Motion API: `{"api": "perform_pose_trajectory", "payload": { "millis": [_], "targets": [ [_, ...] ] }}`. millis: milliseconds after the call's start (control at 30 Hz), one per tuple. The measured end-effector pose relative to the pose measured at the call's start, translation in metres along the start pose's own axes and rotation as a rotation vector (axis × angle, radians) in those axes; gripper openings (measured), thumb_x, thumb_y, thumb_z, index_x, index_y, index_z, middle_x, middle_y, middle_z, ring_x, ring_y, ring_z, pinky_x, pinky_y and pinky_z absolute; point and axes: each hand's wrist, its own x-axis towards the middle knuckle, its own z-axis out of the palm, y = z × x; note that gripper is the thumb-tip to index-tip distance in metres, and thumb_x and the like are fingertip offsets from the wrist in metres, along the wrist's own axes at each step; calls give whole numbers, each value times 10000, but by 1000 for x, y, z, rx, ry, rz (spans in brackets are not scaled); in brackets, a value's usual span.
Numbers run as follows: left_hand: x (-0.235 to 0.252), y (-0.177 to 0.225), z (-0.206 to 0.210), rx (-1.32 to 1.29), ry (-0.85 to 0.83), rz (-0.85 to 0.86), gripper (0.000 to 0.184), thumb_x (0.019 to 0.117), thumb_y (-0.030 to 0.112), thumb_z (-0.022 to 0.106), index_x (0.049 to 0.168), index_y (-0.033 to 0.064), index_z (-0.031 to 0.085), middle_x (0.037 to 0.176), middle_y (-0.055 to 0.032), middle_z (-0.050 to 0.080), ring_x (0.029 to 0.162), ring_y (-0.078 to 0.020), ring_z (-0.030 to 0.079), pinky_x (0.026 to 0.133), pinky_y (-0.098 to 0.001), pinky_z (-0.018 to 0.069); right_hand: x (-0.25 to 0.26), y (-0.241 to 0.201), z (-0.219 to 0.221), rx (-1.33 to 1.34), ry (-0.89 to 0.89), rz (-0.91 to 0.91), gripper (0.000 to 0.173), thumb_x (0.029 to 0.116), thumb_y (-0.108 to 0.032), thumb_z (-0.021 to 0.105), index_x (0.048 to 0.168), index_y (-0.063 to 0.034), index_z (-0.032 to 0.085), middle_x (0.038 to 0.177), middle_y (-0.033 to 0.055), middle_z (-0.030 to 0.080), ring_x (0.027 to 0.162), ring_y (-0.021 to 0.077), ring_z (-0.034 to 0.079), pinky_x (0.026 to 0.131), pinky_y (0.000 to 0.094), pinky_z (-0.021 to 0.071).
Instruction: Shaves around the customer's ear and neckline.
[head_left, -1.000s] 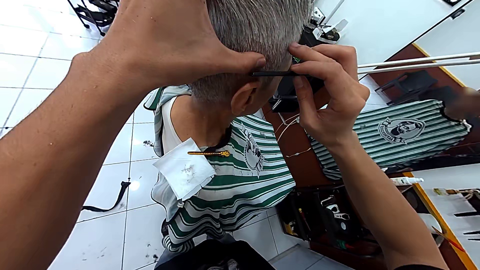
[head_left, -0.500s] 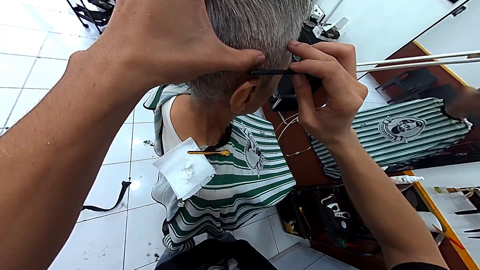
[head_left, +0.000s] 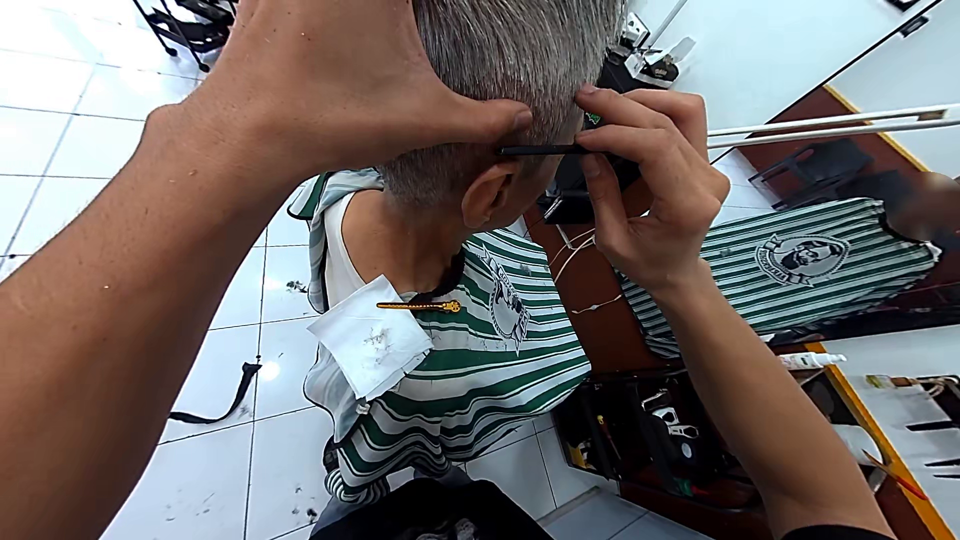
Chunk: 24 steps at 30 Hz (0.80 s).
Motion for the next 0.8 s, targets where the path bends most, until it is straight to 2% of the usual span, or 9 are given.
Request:
{"api": "perform_pose_trajectory", "payload": {
  "millis": [133, 333, 433, 567, 800],
  "targets": [
    [-1, -1, 0, -2, 15, 20, 741, 630, 841, 675, 1044, 228, 713, 929, 30, 696, 882, -111, 684, 719, -463, 545, -1, 0, 0, -14, -11, -5, 126, 992, -30, 618, 1044, 13, 725, 1222, 215, 718, 1192, 314, 644, 1020, 380, 487],
    [0, -2, 1, 7, 44, 43, 762, 632, 845, 663, 1039, 203, 714, 937, 7, 695, 891, -133, 673, 722, -471, 523, 7, 0, -5, 37, -8, 22, 152, 989, -12, 608, 1071, 34, 728, 1226, 211, 716, 1200, 311, 638, 1024, 385, 486],
    [0, -2, 1, 5, 46, 32, 760, 627, 840, 671, 1052, 211, 713, 947, 20, 698, 901, -117, 676, 736, -462, 533, 10, -1, -8, 26, -34, 15, 147, 988, -16, 613, 1063, 28, 731, 1231, 204, 717, 1208, 311, 630, 1026, 385, 479],
    [0, 1, 1, 16, 35, 7, 791, 620, 846, 658, 1068, 196, 705, 952, -1, 693, 905, -143, 670, 731, -481, 516, 10, 1, -8, 14, -47, -1, 137, 987, -20, 623, 1057, 23, 732, 1231, 211, 715, 1209, 314, 633, 1033, 384, 483],
    [0, 0, 1, -11, 30, 18, 762, 617, 845, 669, 1054, 223, 711, 943, 31, 694, 899, -112, 673, 731, -465, 528, 9, 2, -6, 4, -48, -6, 135, 984, -16, 622, 1055, 19, 731, 1234, 210, 714, 1215, 320, 631, 1035, 385, 481]
  ]
}}
